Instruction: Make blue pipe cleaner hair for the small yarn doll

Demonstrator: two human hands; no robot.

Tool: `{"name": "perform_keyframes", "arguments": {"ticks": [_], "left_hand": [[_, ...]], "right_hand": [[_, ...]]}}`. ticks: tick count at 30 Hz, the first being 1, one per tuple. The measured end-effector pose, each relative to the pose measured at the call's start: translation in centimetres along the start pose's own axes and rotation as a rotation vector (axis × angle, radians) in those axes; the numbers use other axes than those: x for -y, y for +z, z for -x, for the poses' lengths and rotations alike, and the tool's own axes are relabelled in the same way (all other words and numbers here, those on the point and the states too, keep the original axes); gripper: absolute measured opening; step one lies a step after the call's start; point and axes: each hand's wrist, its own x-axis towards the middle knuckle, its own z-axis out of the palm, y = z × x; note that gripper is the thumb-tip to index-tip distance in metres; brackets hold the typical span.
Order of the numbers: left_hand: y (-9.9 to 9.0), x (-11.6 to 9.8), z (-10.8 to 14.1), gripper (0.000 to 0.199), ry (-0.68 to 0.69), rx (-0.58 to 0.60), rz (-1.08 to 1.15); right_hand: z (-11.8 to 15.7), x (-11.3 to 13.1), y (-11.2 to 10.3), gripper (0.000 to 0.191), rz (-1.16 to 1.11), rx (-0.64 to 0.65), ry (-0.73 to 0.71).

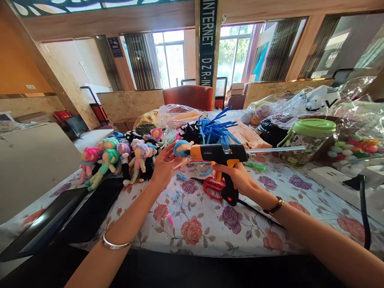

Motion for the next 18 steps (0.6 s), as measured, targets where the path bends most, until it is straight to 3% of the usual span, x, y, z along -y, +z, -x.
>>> {"name": "perform_keyframes", "arguments": {"ticks": [18], "left_hand": [[-0.22, 0.19, -0.07, 0.047, 0.009, 0.023, 0.004]], "right_hand": [[0.12, -0.07, -0.13, 0.031, -0.004, 0.054, 0.019]]}}
